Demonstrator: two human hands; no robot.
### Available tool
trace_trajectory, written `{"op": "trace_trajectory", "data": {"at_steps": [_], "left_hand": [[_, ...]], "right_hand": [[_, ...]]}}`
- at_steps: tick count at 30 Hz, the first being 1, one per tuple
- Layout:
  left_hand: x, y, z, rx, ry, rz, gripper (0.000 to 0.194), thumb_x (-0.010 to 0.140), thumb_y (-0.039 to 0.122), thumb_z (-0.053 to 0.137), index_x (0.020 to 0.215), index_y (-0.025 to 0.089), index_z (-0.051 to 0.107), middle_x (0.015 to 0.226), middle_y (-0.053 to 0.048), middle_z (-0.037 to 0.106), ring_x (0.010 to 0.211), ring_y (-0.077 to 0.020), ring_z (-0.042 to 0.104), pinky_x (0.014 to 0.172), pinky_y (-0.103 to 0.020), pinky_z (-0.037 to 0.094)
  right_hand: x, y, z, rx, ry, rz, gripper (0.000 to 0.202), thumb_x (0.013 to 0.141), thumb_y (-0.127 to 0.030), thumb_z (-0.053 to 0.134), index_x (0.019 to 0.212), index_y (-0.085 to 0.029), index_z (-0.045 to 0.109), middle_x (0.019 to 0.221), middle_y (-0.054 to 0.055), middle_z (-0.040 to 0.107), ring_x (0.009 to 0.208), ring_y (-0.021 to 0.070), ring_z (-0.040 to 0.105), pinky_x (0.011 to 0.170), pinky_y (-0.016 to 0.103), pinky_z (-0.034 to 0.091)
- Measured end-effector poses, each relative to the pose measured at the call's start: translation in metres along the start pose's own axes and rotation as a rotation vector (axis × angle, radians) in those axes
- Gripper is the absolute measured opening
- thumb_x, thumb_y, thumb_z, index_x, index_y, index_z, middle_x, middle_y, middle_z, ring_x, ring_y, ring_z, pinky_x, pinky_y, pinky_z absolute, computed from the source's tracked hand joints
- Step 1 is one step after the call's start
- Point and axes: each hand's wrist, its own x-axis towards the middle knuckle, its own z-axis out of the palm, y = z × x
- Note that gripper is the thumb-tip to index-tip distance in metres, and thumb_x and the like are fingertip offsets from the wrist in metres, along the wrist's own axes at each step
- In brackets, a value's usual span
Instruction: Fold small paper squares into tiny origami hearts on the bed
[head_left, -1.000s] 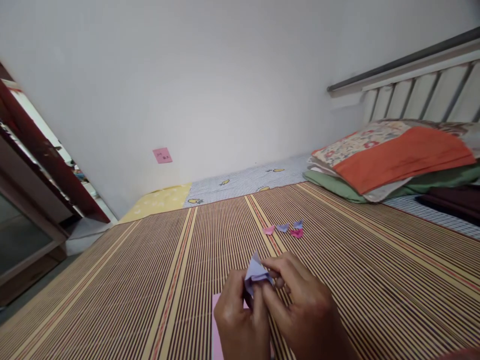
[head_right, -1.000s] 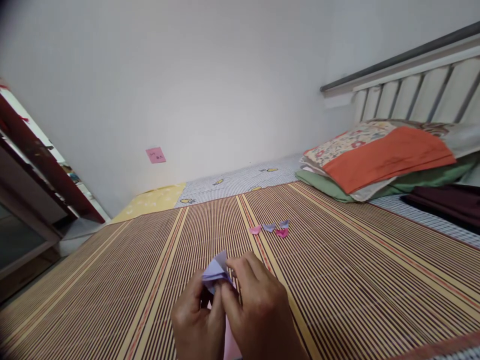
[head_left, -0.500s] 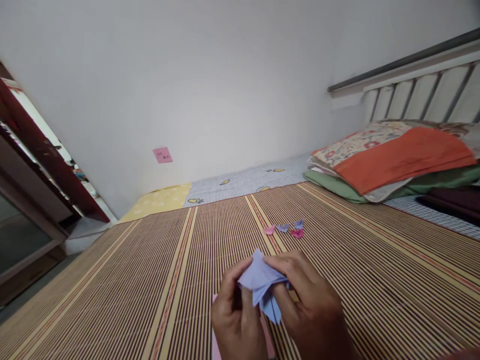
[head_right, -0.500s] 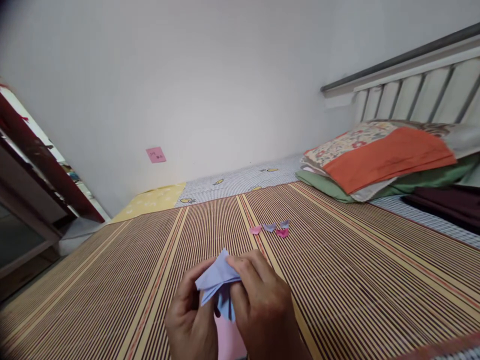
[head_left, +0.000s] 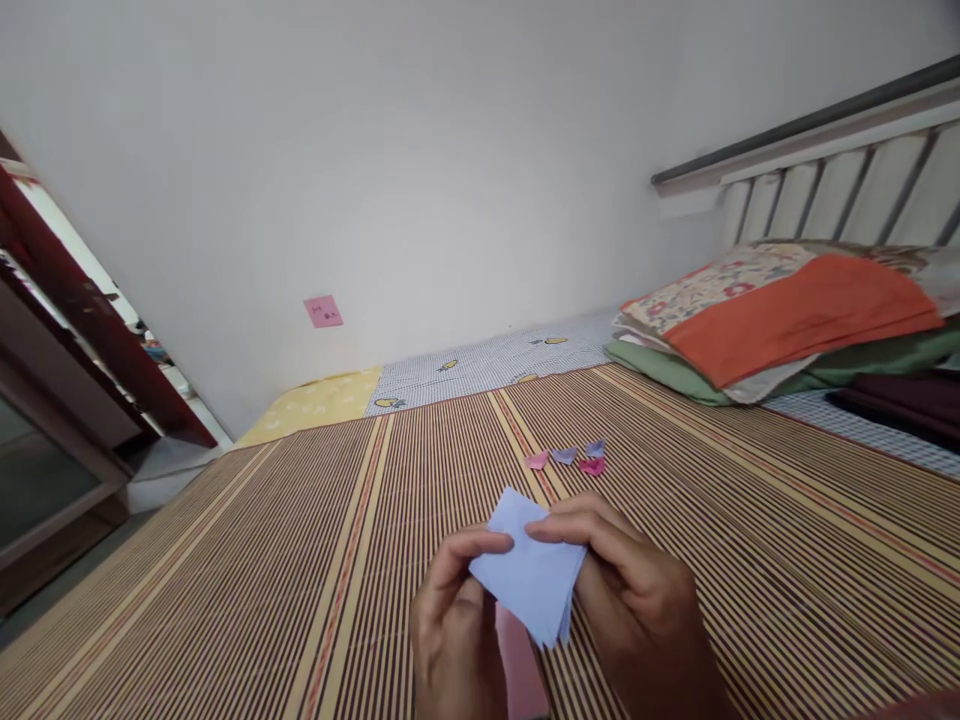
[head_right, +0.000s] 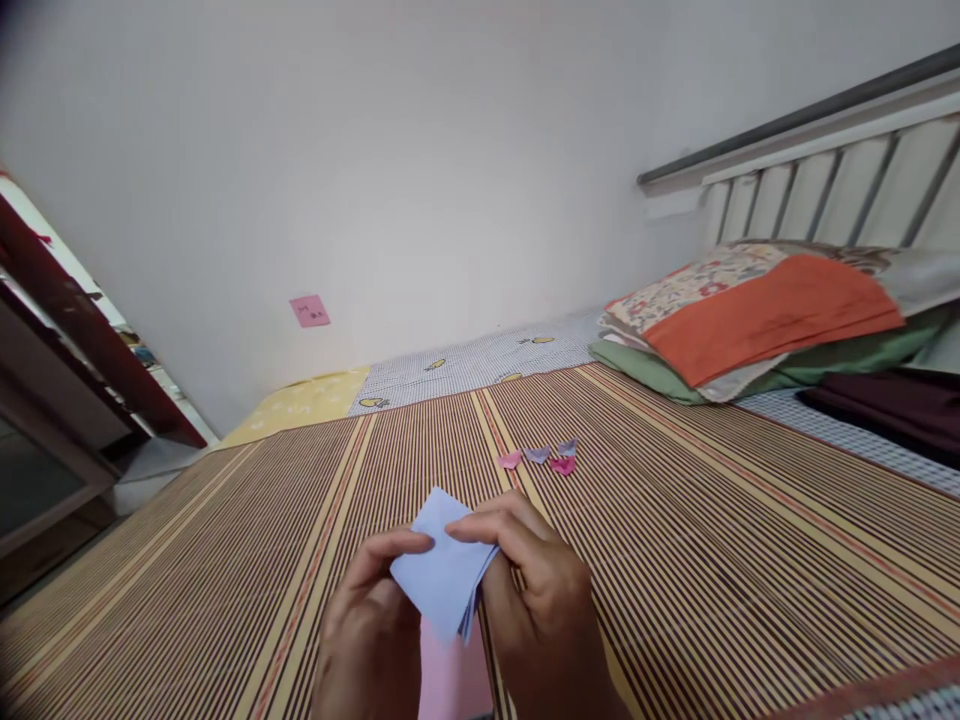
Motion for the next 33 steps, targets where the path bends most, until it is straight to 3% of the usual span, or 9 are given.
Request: {"op": "trace_trajectory", "data": {"at_steps": [5,9,12,14,17,20,23,28,33], "left_hand": [[0.012,0.009,-0.009,0.017,-0.013,-0.166,0.034,0.076,0.041,0.083,0.100,0.021,0.070,0.062,0.002,0.062,0.052,-0.0131,0.054,0.051,-0.023,0.044],[0.019,0.010,-0.016,0.071,-0.161,-0.263,0.031,0.073,0.040,0.086,0.076,0.014,0.070,0.065,0.000,0.065,0.057,-0.0110,0.056,0.056,-0.021,0.047],[0.022,0.006,-0.019,0.091,-0.102,-0.190,0.031,0.072,0.039,0.087,0.074,0.013,0.070,0.062,0.001,0.064,0.055,-0.0094,0.055,0.054,-0.019,0.045],[0.023,0.003,-0.019,0.102,-0.021,-0.132,0.032,0.071,0.039,0.088,0.077,0.014,0.070,0.060,0.002,0.064,0.054,-0.0094,0.055,0.054,-0.019,0.045],[0.023,-0.001,-0.017,0.107,0.067,-0.078,0.033,0.071,0.040,0.088,0.080,0.015,0.069,0.061,0.002,0.066,0.056,-0.0106,0.058,0.055,-0.019,0.048],[0.022,-0.003,-0.013,0.093,0.117,-0.065,0.035,0.070,0.041,0.088,0.082,0.016,0.066,0.062,0.001,0.068,0.058,-0.0124,0.062,0.056,-0.020,0.050],[0.020,-0.004,-0.009,0.061,0.111,-0.073,0.035,0.071,0.040,0.087,0.083,0.017,0.064,0.064,0.001,0.070,0.059,-0.0135,0.064,0.058,-0.021,0.051],[0.017,-0.005,-0.004,0.012,0.106,-0.084,0.038,0.068,0.039,0.089,0.081,0.017,0.062,0.064,0.001,0.069,0.060,-0.0132,0.064,0.057,-0.021,0.051],[0.016,-0.008,-0.002,-0.053,0.055,-0.095,0.037,0.069,0.036,0.090,0.079,0.017,0.059,0.062,0.003,0.066,0.056,-0.0101,0.060,0.055,-0.018,0.049]], "right_hand": [[0.003,0.000,-0.004,0.046,-0.195,0.006,0.037,0.090,-0.003,0.042,0.094,-0.022,0.073,0.087,0.003,0.067,0.076,0.0152,0.067,0.062,0.025,0.052],[0.004,0.003,-0.008,0.056,-0.363,0.053,0.036,0.093,-0.005,0.042,0.094,-0.022,0.073,0.087,0.003,0.067,0.077,0.0154,0.067,0.068,0.027,0.053],[0.004,0.009,-0.009,0.040,-0.276,0.181,0.030,0.098,-0.015,0.047,0.117,-0.023,0.069,0.099,0.005,0.072,0.090,0.0185,0.070,0.078,0.032,0.056],[0.005,0.013,-0.010,0.053,-0.179,0.294,0.027,0.101,-0.026,0.051,0.125,-0.022,0.063,0.099,0.006,0.074,0.085,0.0192,0.071,0.073,0.032,0.057],[0.006,0.014,-0.011,0.057,-0.102,0.330,0.017,0.099,-0.035,0.056,0.101,-0.021,0.065,0.092,0.005,0.073,0.082,0.0204,0.071,0.073,0.034,0.056],[0.007,0.009,-0.011,0.000,-0.143,0.286,0.015,0.091,-0.030,0.063,0.080,-0.022,0.058,0.092,0.004,0.072,0.089,0.0219,0.068,0.078,0.036,0.052],[0.008,0.005,-0.009,-0.051,-0.194,0.283,0.014,0.084,-0.024,0.067,0.077,-0.022,0.055,0.094,0.003,0.071,0.087,0.0218,0.066,0.077,0.036,0.050],[0.008,0.008,-0.005,-0.068,-0.056,0.261,0.007,0.084,-0.023,0.066,0.084,-0.022,0.059,0.109,0.006,0.070,0.094,0.0234,0.067,0.078,0.037,0.052],[0.006,0.009,-0.005,0.035,-0.094,0.294,0.009,0.091,-0.025,0.061,0.083,-0.021,0.061,0.096,0.005,0.069,0.086,0.0203,0.067,0.072,0.031,0.053]]}}
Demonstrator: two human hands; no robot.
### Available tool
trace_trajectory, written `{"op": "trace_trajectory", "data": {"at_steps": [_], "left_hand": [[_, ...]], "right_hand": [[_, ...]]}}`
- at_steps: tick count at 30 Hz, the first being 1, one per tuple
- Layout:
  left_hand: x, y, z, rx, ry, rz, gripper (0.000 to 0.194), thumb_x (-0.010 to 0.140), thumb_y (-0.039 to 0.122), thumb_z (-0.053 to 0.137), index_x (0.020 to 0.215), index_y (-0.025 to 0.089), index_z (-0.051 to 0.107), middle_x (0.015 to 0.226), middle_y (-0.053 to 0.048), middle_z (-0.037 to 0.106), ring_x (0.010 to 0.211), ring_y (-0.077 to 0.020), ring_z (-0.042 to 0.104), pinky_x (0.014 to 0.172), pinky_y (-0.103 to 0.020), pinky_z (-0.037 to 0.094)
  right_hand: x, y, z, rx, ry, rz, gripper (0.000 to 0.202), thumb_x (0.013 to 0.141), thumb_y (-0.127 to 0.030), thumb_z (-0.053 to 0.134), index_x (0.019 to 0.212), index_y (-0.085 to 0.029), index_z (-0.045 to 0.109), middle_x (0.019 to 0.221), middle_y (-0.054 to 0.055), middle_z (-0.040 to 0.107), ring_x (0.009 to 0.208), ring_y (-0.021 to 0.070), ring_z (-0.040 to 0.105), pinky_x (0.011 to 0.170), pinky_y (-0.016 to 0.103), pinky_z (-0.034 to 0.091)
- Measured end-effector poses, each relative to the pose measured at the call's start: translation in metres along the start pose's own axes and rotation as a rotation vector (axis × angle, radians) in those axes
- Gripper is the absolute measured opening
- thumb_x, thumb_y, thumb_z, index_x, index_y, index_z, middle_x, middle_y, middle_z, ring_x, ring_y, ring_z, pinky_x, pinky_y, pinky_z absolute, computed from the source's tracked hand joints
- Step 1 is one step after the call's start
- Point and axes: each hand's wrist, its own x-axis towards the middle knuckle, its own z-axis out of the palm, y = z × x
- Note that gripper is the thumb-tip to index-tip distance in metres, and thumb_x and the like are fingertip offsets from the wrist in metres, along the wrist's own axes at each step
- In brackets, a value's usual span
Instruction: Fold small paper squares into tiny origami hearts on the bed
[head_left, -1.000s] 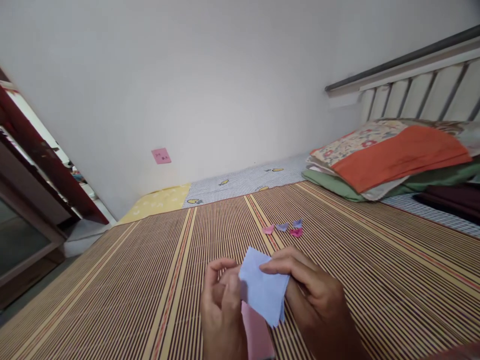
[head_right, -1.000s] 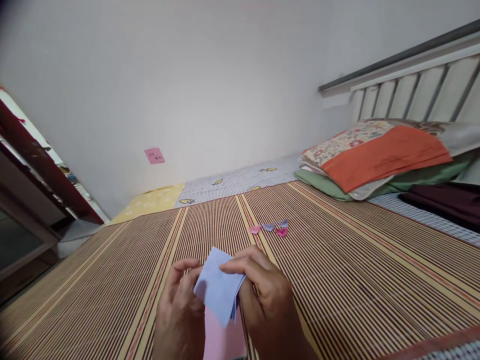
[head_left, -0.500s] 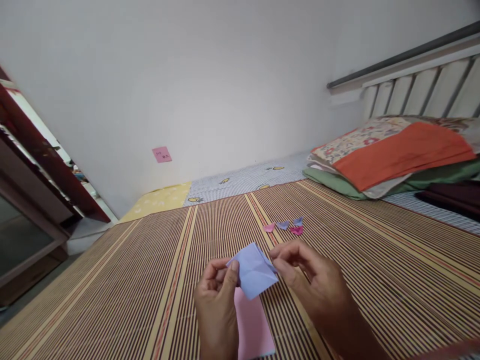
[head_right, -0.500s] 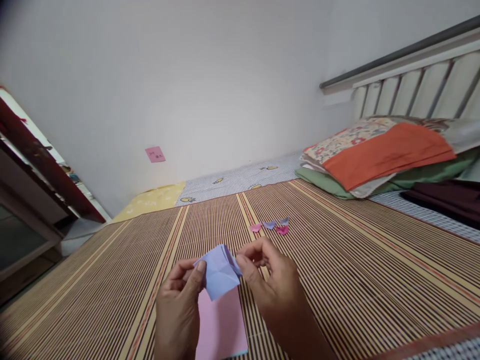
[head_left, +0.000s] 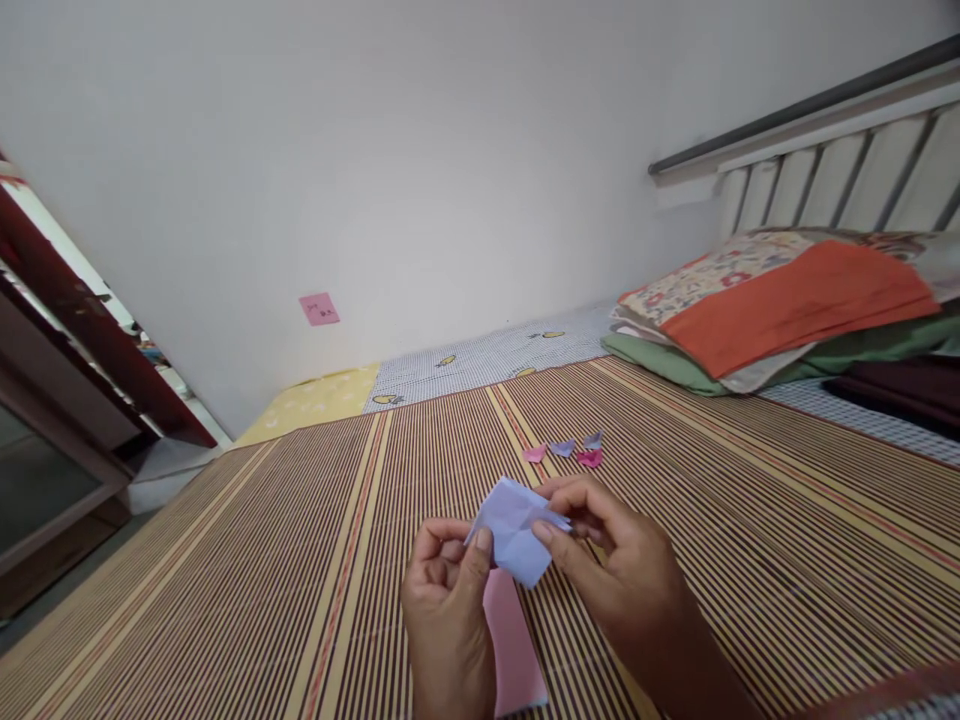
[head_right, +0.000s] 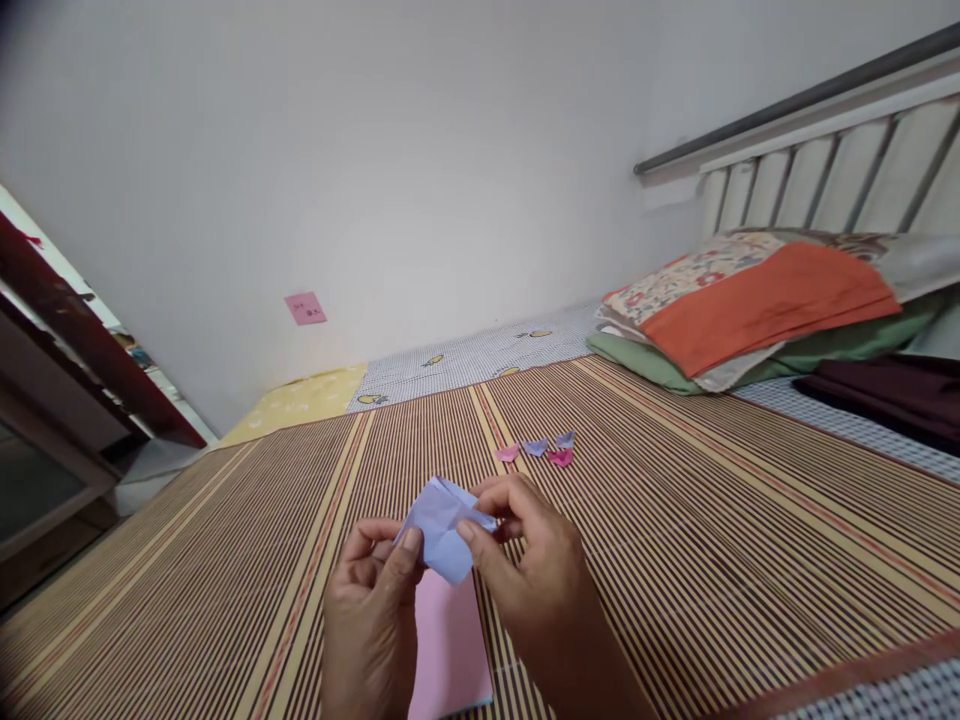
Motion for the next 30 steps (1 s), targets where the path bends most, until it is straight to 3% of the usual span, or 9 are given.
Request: {"op": "trace_trajectory", "data": {"at_steps": [3,7,13,17,22,26,30], "left_hand": [[0.001,0.002,0.001,0.005,-0.109,-0.046,0.034,0.071,0.032,0.089,0.080,0.017,0.059,0.067,0.001,0.070,0.060,-0.0119,0.064,0.060,-0.021,0.051],[0.000,0.006,0.001,0.118,-0.320,-0.139,0.030,0.074,0.028,0.086,0.095,0.015,0.068,0.071,-0.004,0.075,0.063,-0.0149,0.068,0.064,-0.024,0.053],[-0.005,0.001,-0.003,0.173,-0.462,-0.150,0.059,0.077,0.023,0.084,0.131,0.018,0.060,0.089,-0.010,0.080,0.081,-0.0233,0.076,0.082,-0.036,0.057],[-0.007,-0.001,-0.001,0.212,-0.544,-0.164,0.043,0.086,0.031,0.076,0.125,0.017,0.064,0.082,-0.008,0.079,0.070,-0.0203,0.075,0.078,-0.034,0.057],[-0.010,0.004,0.004,0.107,-0.458,-0.052,0.051,0.086,0.030,0.076,0.132,0.024,0.055,0.089,-0.003,0.074,0.076,-0.0162,0.069,0.073,-0.027,0.054],[-0.010,0.007,0.004,0.105,-0.415,0.030,0.026,0.085,0.026,0.078,0.102,0.024,0.058,0.083,0.001,0.068,0.073,-0.0130,0.066,0.068,-0.022,0.052],[-0.008,0.007,0.001,0.160,-0.389,0.011,0.022,0.083,0.024,0.080,0.090,0.021,0.059,0.074,0.003,0.065,0.067,-0.0108,0.062,0.062,-0.018,0.049]], "right_hand": [[-0.002,0.001,-0.003,0.028,-0.039,0.091,0.017,0.095,-0.032,0.059,0.083,-0.021,0.061,0.078,0.001,0.066,0.067,0.0167,0.061,0.060,0.027,0.050],[-0.001,0.002,-0.008,0.037,-0.062,0.133,0.024,0.097,-0.042,0.057,0.086,-0.020,0.061,0.063,-0.003,0.055,0.051,0.0133,0.051,0.045,0.022,0.040],[0.004,0.006,-0.015,-0.037,-0.003,0.067,0.031,0.101,-0.042,0.051,0.079,-0.021,0.055,0.058,-0.005,0.049,0.046,0.0115,0.045,0.041,0.021,0.034],[0.005,0.008,-0.022,-0.063,-0.043,0.052,0.031,0.102,-0.042,0.048,0.080,-0.021,0.054,0.059,-0.005,0.048,0.048,0.0117,0.044,0.042,0.021,0.034],[0.005,0.003,-0.029,-0.056,-0.152,0.067,0.032,0.103,-0.040,0.046,0.078,-0.022,0.051,0.058,-0.006,0.041,0.049,0.0112,0.039,0.044,0.022,0.029],[0.005,-0.002,-0.029,-0.021,-0.183,0.097,0.033,0.103,-0.042,0.046,0.077,-0.022,0.051,0.059,-0.007,0.040,0.051,0.0114,0.037,0.046,0.023,0.028],[0.006,-0.004,-0.029,-0.010,-0.175,0.096,0.033,0.103,-0.041,0.046,0.078,-0.022,0.051,0.060,-0.006,0.039,0.052,0.0116,0.037,0.047,0.024,0.028]]}}
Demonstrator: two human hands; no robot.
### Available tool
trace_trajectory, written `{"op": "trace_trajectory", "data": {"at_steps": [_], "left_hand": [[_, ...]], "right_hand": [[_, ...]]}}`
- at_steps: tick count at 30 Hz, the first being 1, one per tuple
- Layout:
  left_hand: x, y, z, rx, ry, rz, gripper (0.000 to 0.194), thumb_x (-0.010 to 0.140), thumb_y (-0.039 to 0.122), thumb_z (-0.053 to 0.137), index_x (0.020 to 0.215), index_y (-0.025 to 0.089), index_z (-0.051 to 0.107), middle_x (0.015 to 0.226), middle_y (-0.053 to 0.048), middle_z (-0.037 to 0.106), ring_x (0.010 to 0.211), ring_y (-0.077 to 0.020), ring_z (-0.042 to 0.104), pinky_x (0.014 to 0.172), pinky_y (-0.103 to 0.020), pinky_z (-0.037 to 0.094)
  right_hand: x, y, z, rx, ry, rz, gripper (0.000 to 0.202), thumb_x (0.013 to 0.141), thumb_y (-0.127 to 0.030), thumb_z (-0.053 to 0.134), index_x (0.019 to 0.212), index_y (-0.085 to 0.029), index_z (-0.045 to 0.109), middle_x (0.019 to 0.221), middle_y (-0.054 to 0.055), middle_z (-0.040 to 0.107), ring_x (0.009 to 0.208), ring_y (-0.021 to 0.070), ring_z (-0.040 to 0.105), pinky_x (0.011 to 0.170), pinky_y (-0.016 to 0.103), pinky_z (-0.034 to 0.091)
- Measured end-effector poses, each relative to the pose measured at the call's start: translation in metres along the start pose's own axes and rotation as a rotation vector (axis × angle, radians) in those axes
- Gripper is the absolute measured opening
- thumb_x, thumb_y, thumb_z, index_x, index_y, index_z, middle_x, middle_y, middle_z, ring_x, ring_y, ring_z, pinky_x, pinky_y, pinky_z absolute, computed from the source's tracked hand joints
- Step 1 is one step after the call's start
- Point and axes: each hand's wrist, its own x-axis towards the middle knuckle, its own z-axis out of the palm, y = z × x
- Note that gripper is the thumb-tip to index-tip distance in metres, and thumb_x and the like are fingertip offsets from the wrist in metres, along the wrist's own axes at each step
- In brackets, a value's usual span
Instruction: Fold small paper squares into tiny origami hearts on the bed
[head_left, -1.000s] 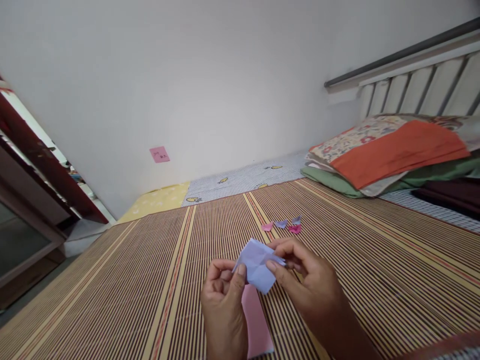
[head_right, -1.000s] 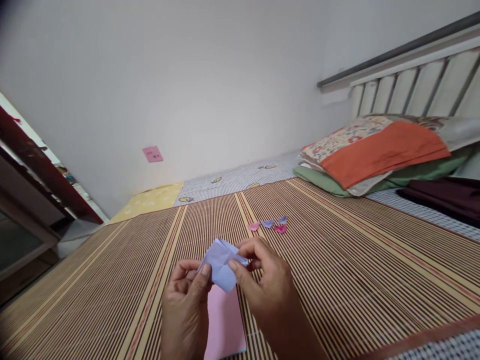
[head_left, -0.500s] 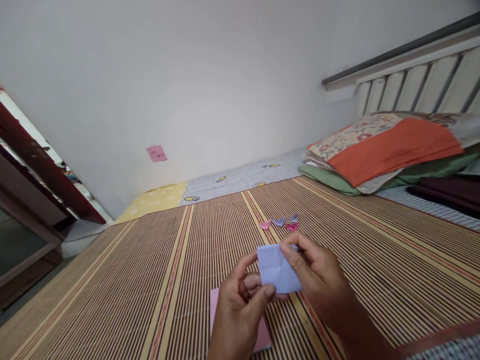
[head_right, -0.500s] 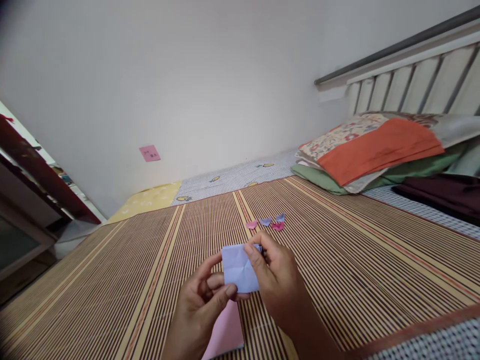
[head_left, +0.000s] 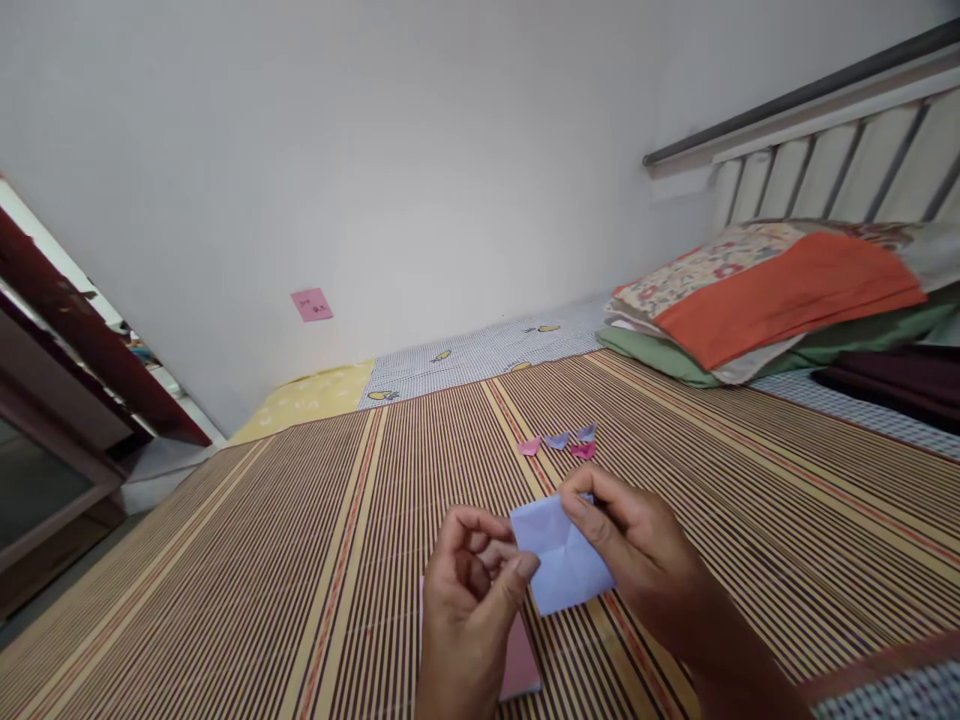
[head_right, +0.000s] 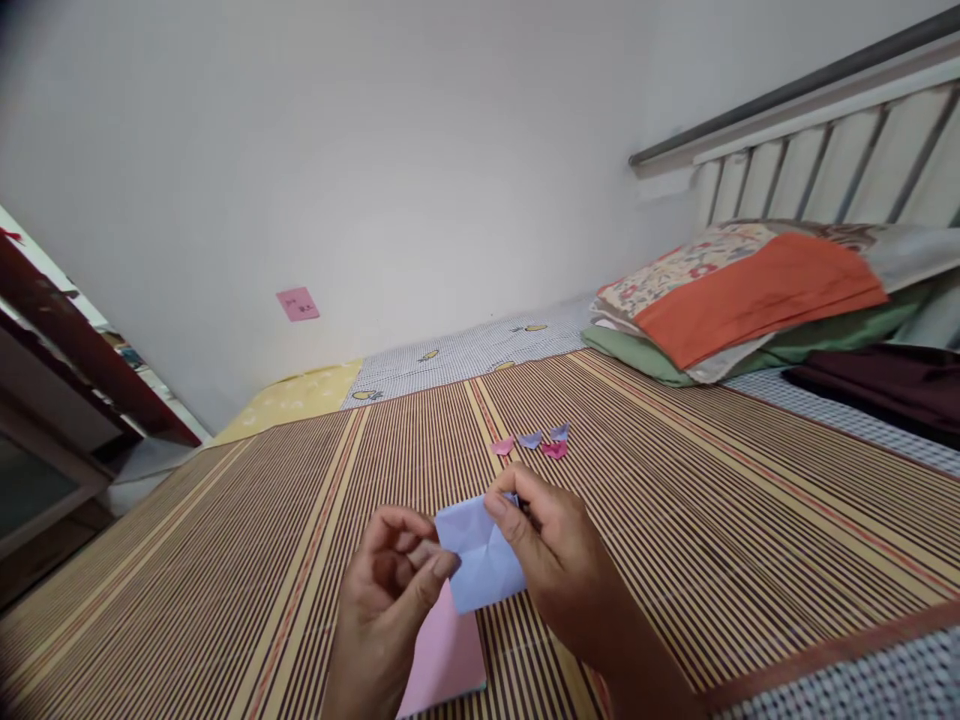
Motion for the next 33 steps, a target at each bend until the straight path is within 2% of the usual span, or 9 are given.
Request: {"op": "trace_trajectory", "data": {"at_steps": [5,9,13,16,20,25,29,31,33], "left_hand": [[0.001,-0.002,-0.002,0.065,0.016,0.025,0.013,0.082,0.026,0.080,0.082,0.018,0.070,0.073,0.001,0.064,0.067,-0.0098,0.058,0.062,-0.017,0.048],[0.003,-0.004,-0.002,0.029,0.118,0.083,0.014,0.074,0.026,0.086,0.073,0.018,0.075,0.078,-0.001,0.068,0.070,-0.0116,0.061,0.064,-0.018,0.051],[0.005,-0.008,0.000,-0.029,0.256,0.076,0.019,0.067,0.030,0.090,0.067,0.017,0.076,0.074,-0.002,0.070,0.068,-0.0129,0.065,0.062,-0.019,0.054],[0.005,-0.010,0.002,-0.042,0.371,0.078,0.024,0.062,0.032,0.093,0.065,0.017,0.075,0.072,-0.002,0.071,0.066,-0.0132,0.066,0.062,-0.019,0.056],[0.004,-0.009,0.004,-0.010,0.464,0.106,0.029,0.059,0.033,0.095,0.063,0.016,0.072,0.070,-0.002,0.069,0.064,-0.0129,0.066,0.060,-0.018,0.056],[0.004,-0.010,0.003,-0.016,0.516,0.130,0.031,0.060,0.034,0.094,0.069,0.016,0.070,0.066,0.001,0.066,0.059,-0.0100,0.064,0.057,-0.015,0.054],[0.005,-0.011,0.001,-0.102,0.579,0.107,0.040,0.060,0.031,0.095,0.088,0.019,0.071,0.074,0.002,0.069,0.067,-0.0110,0.068,0.062,-0.016,0.055],[0.005,-0.011,0.000,-0.142,0.532,0.045,0.048,0.060,0.031,0.095,0.099,0.019,0.071,0.078,0.000,0.072,0.072,-0.0137,0.070,0.065,-0.019,0.056],[0.006,-0.011,-0.001,-0.149,0.408,-0.043,0.045,0.062,0.032,0.094,0.099,0.018,0.073,0.079,-0.003,0.073,0.071,-0.0160,0.070,0.064,-0.023,0.057]], "right_hand": [[0.000,-0.002,-0.001,-0.007,-0.027,-0.031,0.033,0.103,-0.040,0.046,0.077,-0.022,0.050,0.062,-0.006,0.041,0.054,0.0119,0.039,0.049,0.025,0.028],[0.000,0.000,-0.001,-0.013,-0.049,-0.017,0.032,0.103,-0.039,0.048,0.078,-0.022,0.053,0.063,-0.005,0.045,0.055,0.0120,0.041,0.049,0.025,0.031],[0.001,0.007,0.003,0.049,-0.008,-0.028,0.011,0.097,-0.035,0.061,0.098,-0.024,0.062,0.076,-0.002,0.062,0.066,0.0141,0.058,0.057,0.025,0.044],[0.000,0.011,0.008,0.105,0.042,-0.025,0.032,0.091,-0.031,0.070,0.121,-0.027,0.061,0.095,0.001,0.070,0.086,0.0189,0.068,0.074,0.030,0.054],[0.000,0.009,0.012,0.133,0.034,-0.008,0.044,0.089,-0.027,0.072,0.132,-0.028,0.059,0.100,0.003,0.072,0.090,0.0197,0.070,0.077,0.031,0.056],[0.001,0.012,0.014,0.137,0.067,0.025,0.038,0.091,-0.030,0.069,0.128,-0.024,0.060,0.092,0.003,0.072,0.081,0.0186,0.069,0.070,0.030,0.057],[0.002,0.014,0.014,0.082,0.125,0.034,0.011,0.087,-0.029,0.070,0.093,-0.021,0.064,0.076,-0.001,0.065,0.068,0.0151,0.063,0.060,0.025,0.052],[0.002,0.011,0.014,0.055,0.098,0.010,0.012,0.090,-0.028,0.067,0.081,-0.021,0.062,0.068,-0.003,0.061,0.062,0.0133,0.058,0.055,0.024,0.047],[0.001,0.006,0.014,0.024,0.080,-0.028,0.015,0.092,-0.026,0.063,0.078,-0.021,0.062,0.066,-0.003,0.061,0.061,0.0134,0.057,0.054,0.024,0.045]]}}
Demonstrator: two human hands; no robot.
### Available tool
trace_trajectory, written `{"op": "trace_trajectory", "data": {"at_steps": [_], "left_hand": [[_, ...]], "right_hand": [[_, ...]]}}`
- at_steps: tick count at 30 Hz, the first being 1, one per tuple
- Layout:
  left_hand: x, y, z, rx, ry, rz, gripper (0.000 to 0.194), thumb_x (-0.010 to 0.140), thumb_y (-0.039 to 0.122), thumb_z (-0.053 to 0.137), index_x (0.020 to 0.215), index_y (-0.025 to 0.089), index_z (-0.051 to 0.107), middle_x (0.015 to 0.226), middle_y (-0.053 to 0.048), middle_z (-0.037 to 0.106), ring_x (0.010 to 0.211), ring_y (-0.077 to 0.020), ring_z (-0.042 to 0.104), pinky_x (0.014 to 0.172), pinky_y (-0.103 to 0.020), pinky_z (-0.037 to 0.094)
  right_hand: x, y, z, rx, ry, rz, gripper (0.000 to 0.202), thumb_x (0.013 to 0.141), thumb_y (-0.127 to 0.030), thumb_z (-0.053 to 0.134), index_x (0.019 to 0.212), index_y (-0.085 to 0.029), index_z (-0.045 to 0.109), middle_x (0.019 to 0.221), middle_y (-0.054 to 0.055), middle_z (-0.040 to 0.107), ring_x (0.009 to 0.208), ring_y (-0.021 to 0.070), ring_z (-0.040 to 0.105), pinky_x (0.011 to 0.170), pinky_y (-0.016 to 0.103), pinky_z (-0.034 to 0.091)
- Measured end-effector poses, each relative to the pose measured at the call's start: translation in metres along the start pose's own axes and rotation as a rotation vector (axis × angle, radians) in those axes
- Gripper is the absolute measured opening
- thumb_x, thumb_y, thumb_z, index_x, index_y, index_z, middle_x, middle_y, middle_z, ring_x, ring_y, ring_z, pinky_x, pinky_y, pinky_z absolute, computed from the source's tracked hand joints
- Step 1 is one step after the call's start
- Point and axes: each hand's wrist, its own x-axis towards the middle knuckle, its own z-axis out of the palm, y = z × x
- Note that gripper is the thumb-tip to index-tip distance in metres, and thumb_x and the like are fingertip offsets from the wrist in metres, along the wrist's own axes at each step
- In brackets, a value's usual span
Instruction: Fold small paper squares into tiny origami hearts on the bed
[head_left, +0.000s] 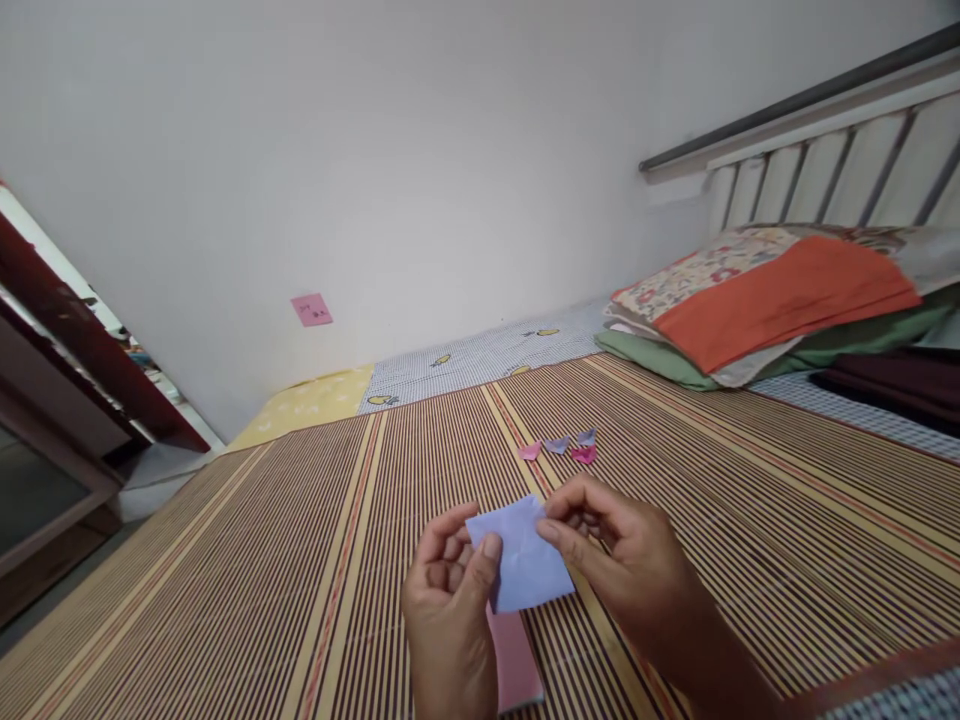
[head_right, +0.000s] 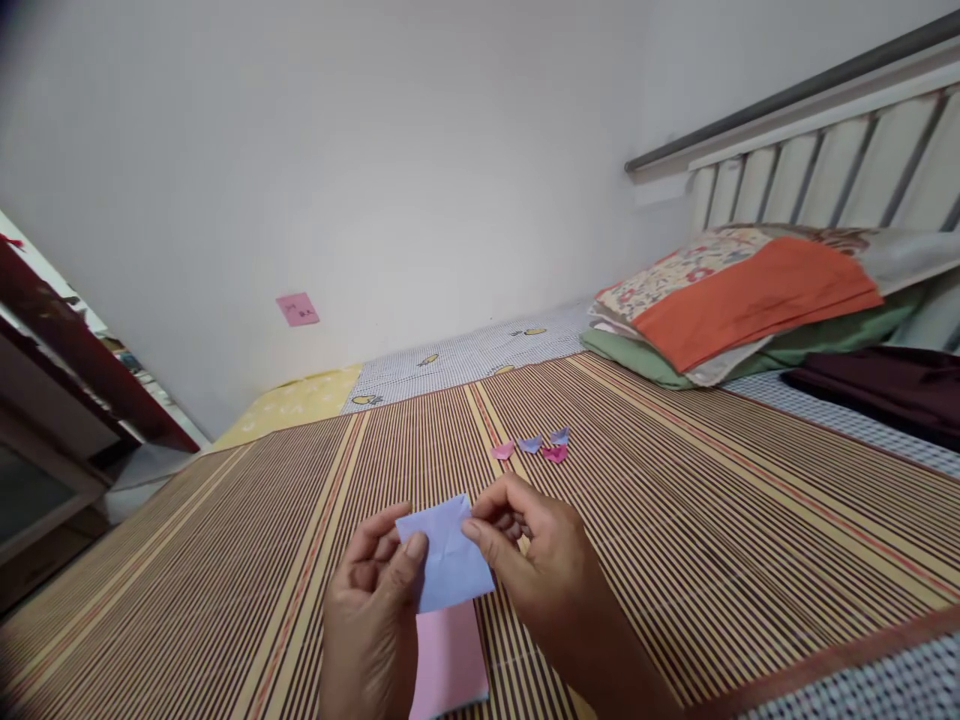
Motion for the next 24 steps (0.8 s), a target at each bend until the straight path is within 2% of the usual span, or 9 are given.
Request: {"op": "trace_trajectory", "data": {"at_steps": [3,6,9,12,18,21,24], "left_hand": [[0.0013,0.0033,-0.0010,0.103,-0.195,-0.066,0.029,0.069,0.034,0.090,0.085,0.016,0.076,0.074,-0.004,0.073,0.067,-0.0153,0.066,0.064,-0.024,0.056],[0.0019,0.0074,-0.0004,0.191,-0.251,-0.032,0.021,0.074,0.033,0.086,0.083,0.016,0.079,0.071,-0.002,0.070,0.063,-0.0099,0.059,0.062,-0.018,0.052],[0.0012,0.0089,0.0012,0.097,-0.238,-0.103,0.021,0.075,0.034,0.085,0.085,0.016,0.079,0.078,-0.003,0.071,0.061,-0.0090,0.058,0.056,-0.017,0.050],[-0.0002,0.0086,0.0024,-0.066,-0.157,-0.168,0.026,0.070,0.034,0.089,0.083,0.016,0.075,0.083,-0.003,0.072,0.065,-0.0115,0.064,0.060,-0.021,0.057],[-0.0013,0.0084,0.0022,-0.237,-0.035,-0.137,0.029,0.065,0.024,0.093,0.082,0.016,0.071,0.081,-0.001,0.072,0.074,-0.0142,0.072,0.075,-0.026,0.062],[-0.0008,0.0085,0.0031,-0.256,-0.028,-0.118,0.029,0.065,0.023,0.093,0.084,0.017,0.072,0.084,-0.002,0.075,0.077,-0.0146,0.074,0.078,-0.025,0.062],[-0.0002,0.0074,0.0040,-0.220,-0.046,-0.103,0.030,0.066,0.025,0.093,0.090,0.016,0.077,0.089,-0.005,0.078,0.078,-0.0154,0.075,0.077,-0.024,0.062]], "right_hand": [[-0.0006,-0.0057,-0.0001,-0.087,0.036,-0.098,0.014,0.093,-0.023,0.061,0.079,-0.021,0.063,0.070,-0.002,0.065,0.065,0.0149,0.060,0.060,0.026,0.047],[-0.0005,-0.0063,0.0007,-0.174,0.088,-0.207,0.013,0.093,-0.020,0.060,0.080,-0.022,0.064,0.073,-0.002,0.067,0.068,0.0151,0.062,0.065,0.027,0.047],[0.0004,-0.0039,0.0015,-0.206,0.114,-0.247,0.008,0.091,-0.018,0.062,0.085,-0.022,0.064,0.076,-0.003,0.068,0.069,0.0146,0.062,0.065,0.027,0.048],[0.0013,-0.0014,-0.0001,-0.227,0.134,-0.248,0.007,0.086,-0.018,0.067,0.091,-0.023,0.065,0.079,-0.003,0.069,0.070,0.0151,0.062,0.066,0.027,0.048],[0.0007,-0.0004,-0.0048,-0.286,0.123,-0.207,0.010,0.086,-0.020,0.066,0.078,-0.022,0.061,0.072,-0.002,0.063,0.065,0.0160,0.059,0.061,0.029,0.046],[0.0002,-0.0019,-0.0036,-0.283,0.120,-0.184,0.013,0.087,-0.022,0.066,0.075,-0.023,0.060,0.065,-0.003,0.060,0.058,0.0151,0.055,0.055,0.028,0.044],[-0.0002,-0.0022,-0.0025,-0.255,0.112,-0.156,0.009,0.087,-0.023,0.067,0.080,-0.023,0.062,0.067,-0.003,0.062,0.058,0.0150,0.057,0.054,0.027,0.045]]}}
